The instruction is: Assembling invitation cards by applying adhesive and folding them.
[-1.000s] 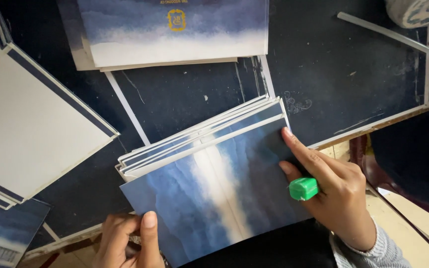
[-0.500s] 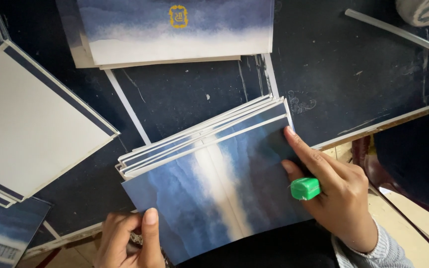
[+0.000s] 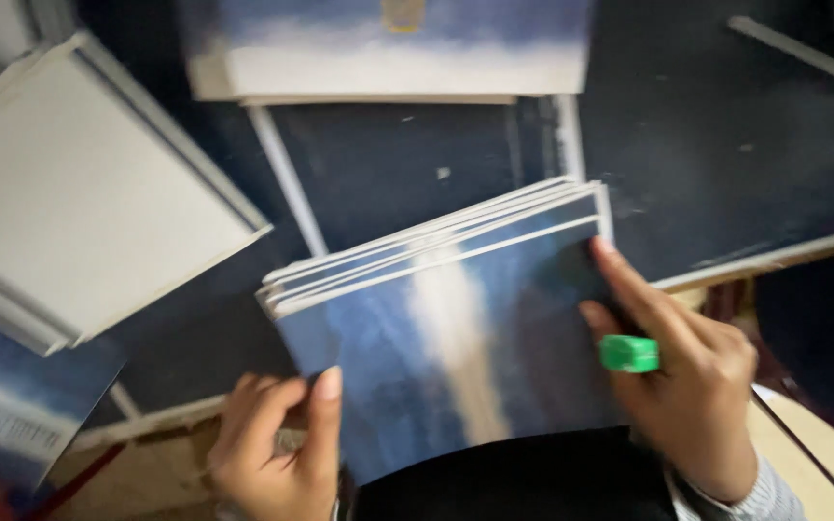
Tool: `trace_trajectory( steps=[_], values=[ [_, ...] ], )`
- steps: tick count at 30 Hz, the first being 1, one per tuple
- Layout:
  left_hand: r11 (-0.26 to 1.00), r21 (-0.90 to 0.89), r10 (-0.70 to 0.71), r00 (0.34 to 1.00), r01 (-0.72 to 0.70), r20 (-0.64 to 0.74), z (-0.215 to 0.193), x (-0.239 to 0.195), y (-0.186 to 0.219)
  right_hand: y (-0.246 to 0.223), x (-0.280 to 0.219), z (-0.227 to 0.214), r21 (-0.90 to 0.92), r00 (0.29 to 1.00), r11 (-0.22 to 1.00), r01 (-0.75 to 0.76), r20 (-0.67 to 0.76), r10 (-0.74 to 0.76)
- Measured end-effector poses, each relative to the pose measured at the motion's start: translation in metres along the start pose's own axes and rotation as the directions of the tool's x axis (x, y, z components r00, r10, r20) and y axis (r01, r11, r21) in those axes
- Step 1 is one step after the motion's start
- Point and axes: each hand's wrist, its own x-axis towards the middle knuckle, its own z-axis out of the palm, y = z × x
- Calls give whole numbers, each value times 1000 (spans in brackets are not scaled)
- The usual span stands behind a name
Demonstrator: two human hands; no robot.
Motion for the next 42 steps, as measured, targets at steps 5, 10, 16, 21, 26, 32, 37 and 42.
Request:
trace_trajectory(
  steps=[5, 10, 16, 21, 26, 32, 37, 42],
  values=[
    [999, -11, -38, 997, 39, 68, -9, 8, 10, 4, -10, 3, -82, 995, 992, -100, -39, 97],
    [998, 35, -64, 994, 61, 91, -12, 6, 5, 11, -16, 6, -63, 996, 995, -76, -47, 74],
    [997, 19, -70, 993, 68, 90, -9, 4, 3, 18, -20, 8, -78, 997, 995, -55, -59, 50],
    [998, 7, -65, 995, 64, 72, -6, 1, 0, 15, -19, 7, -83, 998, 996, -35, -60, 30],
    [998, 41, -53, 997, 51, 62, -5, 0, 1, 13, -18, 8, -65, 997, 997, -40, -70, 35],
    [977, 157, 144, 990, -142, 1, -12, 5, 27, 3, -2, 7, -143, 996, 988, 64, -58, -73],
    [949, 27, 316, 949, -315, -11, -12, 4, 64, 4, 1, 9, -144, 992, 984, 106, -48, -113],
    [792, -534, 335, 942, -296, -26, 0, -7, 61, 11, -4, 15, -169, 999, 985, 48, -7, -50]
  ],
)
